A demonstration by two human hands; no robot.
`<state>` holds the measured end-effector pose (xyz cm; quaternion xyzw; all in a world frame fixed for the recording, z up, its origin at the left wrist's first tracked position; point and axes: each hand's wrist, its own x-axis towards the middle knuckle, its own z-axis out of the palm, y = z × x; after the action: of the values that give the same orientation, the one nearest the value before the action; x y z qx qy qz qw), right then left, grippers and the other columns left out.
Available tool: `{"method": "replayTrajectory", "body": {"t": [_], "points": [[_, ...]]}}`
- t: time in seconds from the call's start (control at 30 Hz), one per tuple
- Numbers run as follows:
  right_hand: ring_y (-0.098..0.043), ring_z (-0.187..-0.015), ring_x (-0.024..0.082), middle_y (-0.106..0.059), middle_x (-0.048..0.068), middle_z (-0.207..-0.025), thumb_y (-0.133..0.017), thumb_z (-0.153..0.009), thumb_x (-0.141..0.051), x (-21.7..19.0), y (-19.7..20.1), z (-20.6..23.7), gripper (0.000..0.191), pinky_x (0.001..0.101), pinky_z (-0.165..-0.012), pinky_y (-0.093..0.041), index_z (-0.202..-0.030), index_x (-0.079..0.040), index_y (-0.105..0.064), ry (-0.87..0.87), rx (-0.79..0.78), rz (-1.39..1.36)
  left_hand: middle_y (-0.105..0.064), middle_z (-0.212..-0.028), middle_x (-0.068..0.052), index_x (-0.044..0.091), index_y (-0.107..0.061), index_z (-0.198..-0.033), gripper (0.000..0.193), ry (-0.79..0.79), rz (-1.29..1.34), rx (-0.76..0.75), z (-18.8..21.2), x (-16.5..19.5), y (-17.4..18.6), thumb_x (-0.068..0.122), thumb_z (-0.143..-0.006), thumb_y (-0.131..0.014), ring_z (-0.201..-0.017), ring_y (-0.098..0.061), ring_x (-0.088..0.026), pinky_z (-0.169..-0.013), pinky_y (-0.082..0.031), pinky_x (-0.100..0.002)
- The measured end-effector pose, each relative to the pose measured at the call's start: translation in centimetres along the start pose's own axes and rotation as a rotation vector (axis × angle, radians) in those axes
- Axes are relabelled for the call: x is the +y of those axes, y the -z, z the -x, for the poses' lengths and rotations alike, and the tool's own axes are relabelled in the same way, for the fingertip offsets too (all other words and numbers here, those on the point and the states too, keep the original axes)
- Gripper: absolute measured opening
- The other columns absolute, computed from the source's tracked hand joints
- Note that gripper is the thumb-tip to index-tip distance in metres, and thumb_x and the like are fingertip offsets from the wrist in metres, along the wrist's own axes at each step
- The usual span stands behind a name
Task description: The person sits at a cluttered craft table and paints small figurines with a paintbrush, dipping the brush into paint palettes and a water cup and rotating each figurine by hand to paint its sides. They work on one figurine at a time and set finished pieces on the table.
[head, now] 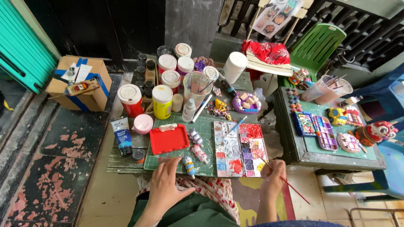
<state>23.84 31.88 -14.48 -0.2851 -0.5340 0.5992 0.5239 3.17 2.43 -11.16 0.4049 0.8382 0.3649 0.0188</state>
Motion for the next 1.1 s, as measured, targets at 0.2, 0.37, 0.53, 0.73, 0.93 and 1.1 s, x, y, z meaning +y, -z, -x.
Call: {"method": "replayTrajectory", "body": {"t": [0.2, 0.37, 0.53, 0.73, 0.93, 1.1], "points": [[-0.036, -0.062, 0.009, -0.039, 0.000, -0.076, -0.042, -0.115, -0.036, -5.5, 2.7, 0.6, 0.034, 0.0265, -0.055, -0.032, -0.091, -0.013, -0.040, 0.004, 0.072, 0.030, -0.059, -0.131, -0.011, 0.010, -0.043, -0.143, 0.106, 0.012, -0.043, -0.074, -0.5, 2.9, 1.1, 0.045, -0.057, -0.094, -0.125, -0.049, -0.033, -0.102, -0.041, -0.049], [-0.039, -0.064, 0.011, -0.038, 0.000, -0.079, -0.040, -0.115, -0.033, -7.3, 2.1, 0.1, 0.031, 0.0273, -0.055, -0.033, -0.092, -0.012, -0.041, 0.016, -0.029, -0.044, -0.060, -0.129, -0.013, 0.009, -0.041, -0.142, 0.105, -0.011, -0.044, -0.100, -2.2, 4.2, 2.6, 0.044, -0.058, -0.093, -0.124, -0.049, -0.033, -0.102, -0.040, -0.050], [-0.038, -0.064, 0.011, -0.038, 0.000, -0.079, -0.042, -0.115, -0.030, -7.4, 0.3, -0.6, 0.029, 0.0280, -0.055, -0.034, -0.092, -0.012, -0.041, 0.001, -0.069, -0.031, -0.060, -0.126, -0.013, 0.009, -0.041, -0.142, 0.103, -0.039, -0.047, -0.101, -3.9, 3.8, 3.0, 0.044, -0.060, -0.093, -0.120, -0.050, -0.032, -0.101, -0.040, -0.050], [-0.038, -0.064, 0.011, -0.038, 0.001, -0.079, -0.043, -0.115, -0.027, -7.3, -0.2, -1.4, 0.028, 0.0282, -0.055, -0.035, -0.092, -0.011, -0.042, -0.007, -0.070, -0.058, -0.062, -0.124, -0.011, 0.009, -0.041, -0.143, 0.100, -0.020, -0.055, -0.109, -5.1, 3.4, 2.9, 0.046, -0.066, -0.091, -0.120, -0.052, -0.030, -0.100, -0.041, -0.048], [-0.039, -0.064, 0.011, -0.039, 0.001, -0.079, -0.044, -0.115, -0.026, -7.6, -1.3, -1.9, 0.029, 0.0284, -0.055, -0.035, -0.091, -0.010, -0.042, -0.032, -0.049, -0.062, -0.059, -0.129, -0.013, 0.008, -0.039, -0.145, 0.102, -0.040, 0.120, -0.013, -5.7, 3.6, 3.5, 0.038, -0.064, -0.093, -0.116, -0.057, -0.032, -0.100, -0.043, -0.050], [-0.039, -0.064, 0.011, -0.039, 0.001, -0.079, -0.044, -0.115, -0.026, -7.9, -1.6, -2.2, 0.028, 0.0282, -0.056, -0.035, -0.091, -0.010, -0.043, -0.032, -0.052, -0.064, -0.056, -0.131, -0.016, 0.007, -0.037, -0.145, 0.101, -0.045, 0.185, 0.072, -5.9, 3.2, 4.7, 0.029, -0.064, -0.094, -0.114, -0.059, -0.034, -0.097, -0.049, -0.047]]}}
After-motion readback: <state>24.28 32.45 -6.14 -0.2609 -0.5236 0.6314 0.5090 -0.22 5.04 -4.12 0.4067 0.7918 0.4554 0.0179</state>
